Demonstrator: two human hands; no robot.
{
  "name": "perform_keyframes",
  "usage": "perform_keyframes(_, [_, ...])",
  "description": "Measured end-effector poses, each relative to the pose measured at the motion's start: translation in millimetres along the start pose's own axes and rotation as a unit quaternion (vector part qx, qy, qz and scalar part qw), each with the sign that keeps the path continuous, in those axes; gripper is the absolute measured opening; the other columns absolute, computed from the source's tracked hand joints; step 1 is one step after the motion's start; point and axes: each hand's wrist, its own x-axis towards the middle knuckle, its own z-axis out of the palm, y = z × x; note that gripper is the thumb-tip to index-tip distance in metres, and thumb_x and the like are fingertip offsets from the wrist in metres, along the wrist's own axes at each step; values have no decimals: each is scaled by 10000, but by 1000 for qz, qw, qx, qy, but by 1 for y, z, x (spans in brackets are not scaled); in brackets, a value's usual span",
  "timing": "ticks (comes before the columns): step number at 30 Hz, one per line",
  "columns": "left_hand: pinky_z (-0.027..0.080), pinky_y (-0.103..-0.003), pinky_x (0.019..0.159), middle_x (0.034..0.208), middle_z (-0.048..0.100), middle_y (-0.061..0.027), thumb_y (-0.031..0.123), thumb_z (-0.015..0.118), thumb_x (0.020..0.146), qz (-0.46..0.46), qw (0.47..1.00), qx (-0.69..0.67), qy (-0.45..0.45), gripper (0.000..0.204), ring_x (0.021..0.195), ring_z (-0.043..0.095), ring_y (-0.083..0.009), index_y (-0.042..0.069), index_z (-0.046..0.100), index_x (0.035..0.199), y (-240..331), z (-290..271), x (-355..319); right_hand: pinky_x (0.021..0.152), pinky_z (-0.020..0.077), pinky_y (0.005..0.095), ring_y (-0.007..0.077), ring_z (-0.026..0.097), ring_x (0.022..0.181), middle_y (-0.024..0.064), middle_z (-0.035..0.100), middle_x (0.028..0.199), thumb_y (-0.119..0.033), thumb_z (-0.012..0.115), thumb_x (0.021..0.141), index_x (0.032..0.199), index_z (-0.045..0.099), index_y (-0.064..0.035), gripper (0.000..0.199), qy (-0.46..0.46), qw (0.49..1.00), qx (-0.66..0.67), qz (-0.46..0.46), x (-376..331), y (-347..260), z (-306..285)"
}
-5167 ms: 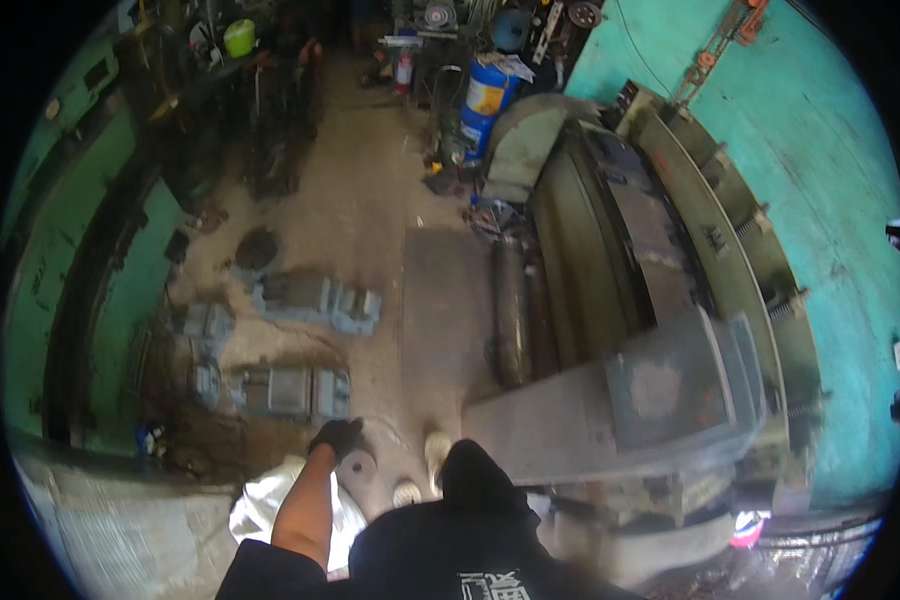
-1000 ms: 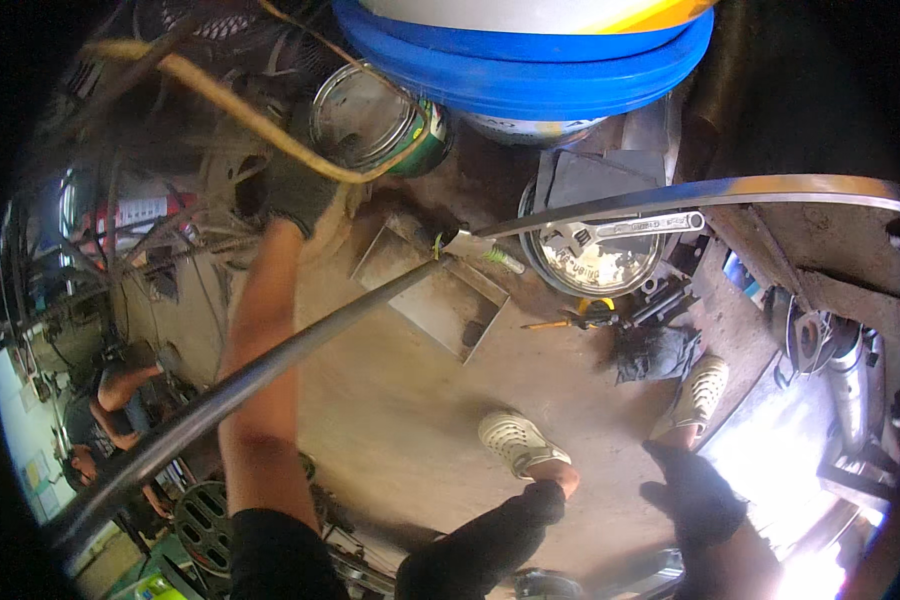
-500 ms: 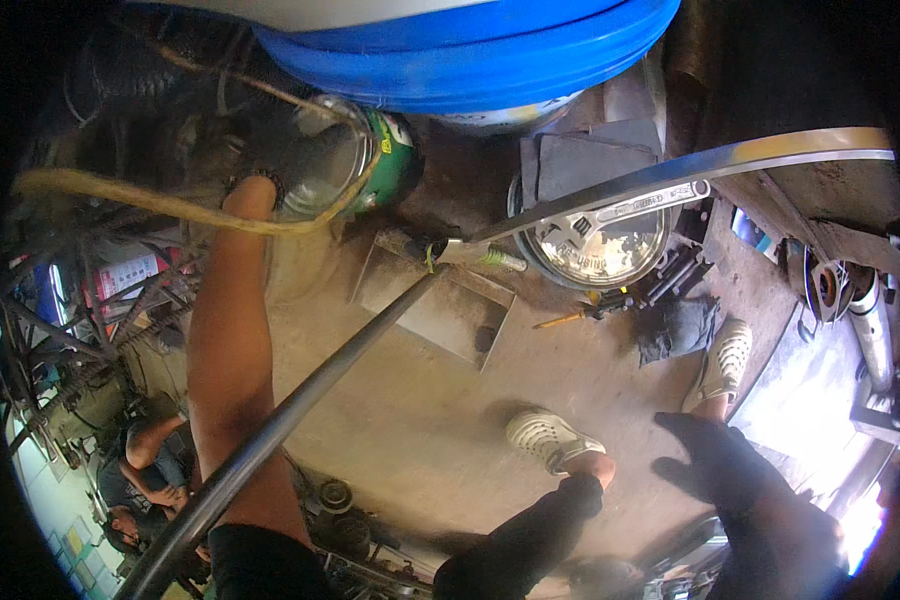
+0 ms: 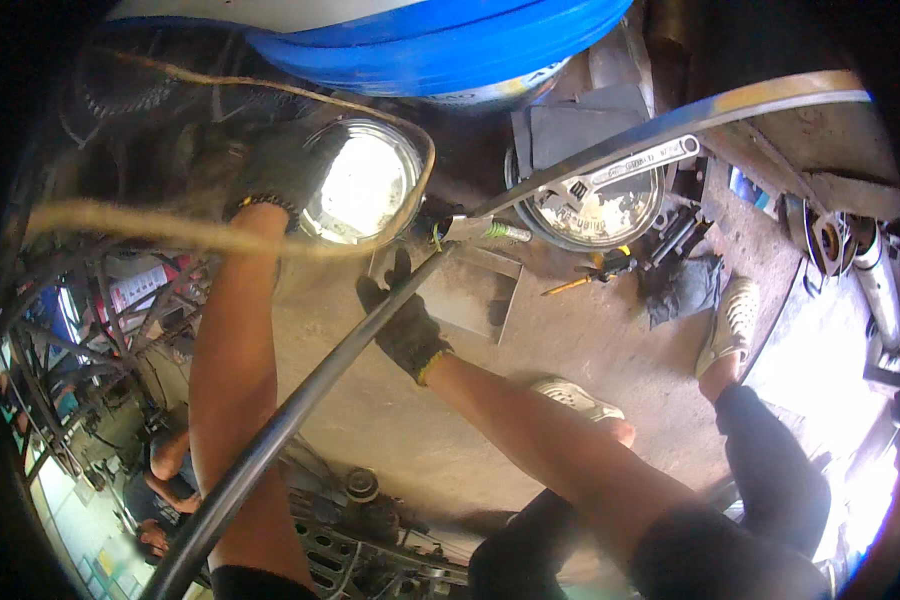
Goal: The person scrapes dried paint from the inside of a metal can using a metal rod, then carries the can to a mesh bin and empties the contents. The person works in a workshop with machinery and tools visible.
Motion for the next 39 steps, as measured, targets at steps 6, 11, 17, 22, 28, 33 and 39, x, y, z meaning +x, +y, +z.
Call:
perform_keyframes(6, [462, -493, 1057, 1316, 641, -260, 579, 545, 998, -2, 996, -88, 32, 644, 1254, 593, -417, 48, 608, 1357, -22, 16, -23, 995, 478, 402, 309, 564, 1249, 189, 580, 1348, -278, 553, 1019, 1377, 497, 22, 470, 143, 974, -86, -153, 47, 20, 21])
perform_keyframes(11, [455, -493, 1058, 1307, 643, -259, 568, 544, 1003, -21, 991, -122, 46, 629, 1258, 587, -418, 44, 609, 1345, -42, 39, -41, 901, 509, 404, 264, 623, 1094, 131, 657, 1164, -273, 592, 1014, 1255, 579, -18, 351, 247, 958, 23, -141, 31, -15, 35])
perform_keyframes(17, [443, -490, 1069, 1336, 628, -246, 552, 548, 1006, -62, 967, -217, 116, 617, 1262, 580, -421, 41, 595, 1349, -5, 56, -92, 972, 483, 401, 260, 600, 1107, 133, 657, 1178, -318, 616, 1038, 1308, 535, -16, 413, 90, 994, -21, -62, 18, 13, 9])
perform_keyframes(22, [455, -494, 1059, 1345, 618, -252, 552, 594, 980, -92, 967, -185, 149, 648, 1243, 593, -424, 32, 576, 1367, -15, 62, -91, 1060, 451, 374, 333, 560, 1224, 167, 610, 1313, -242, 573, 1052, 1445, 455, 29, 491, 213, 972, 82, -53, 33, 6, 17])
perform_keyframes(28, [515, -476, 966, 1196, 693, -212, 479, 702, 943, -138, 940, -276, 146, 610, 1111, 663, -401, -1, 587, 1302, -44, 85, -145, 1176, 340, 411, 350, 470, 1335, 217, 574, 1367, -154, 511, 1041, 1445, 442, 28, 449, 5, 996, 90, 1, 9, 29, 18])
perform_keyframes(33, [515, -461, 947, 1186, 698, -185, 433, 701, 964, -85, 942, -260, 194, 529, 1073, 670, -356, 32, 589, 1291, -15, 58, -153, 1232, 264, 472, 389, 484, 1304, 238, 606, 1272, -57, 485, 972, 1237, 570, 91, 316, 55, 977, -68, -195, -10, 29, 5])
perform_keyframes(39, [495, -471, 987, 1293, 630, -223, 399, 679, 983, -124, 955, -211, 166, 535, 1167, 620, -392, 51, 558, 1370, -26, 36, -171, 1201, 301, 460, 377, 489, 1311, 296, 521, 1384, -89, 515, 984, 1422, 389, 83, 487, -10, 980, 167, -104, -55, -15, 8])
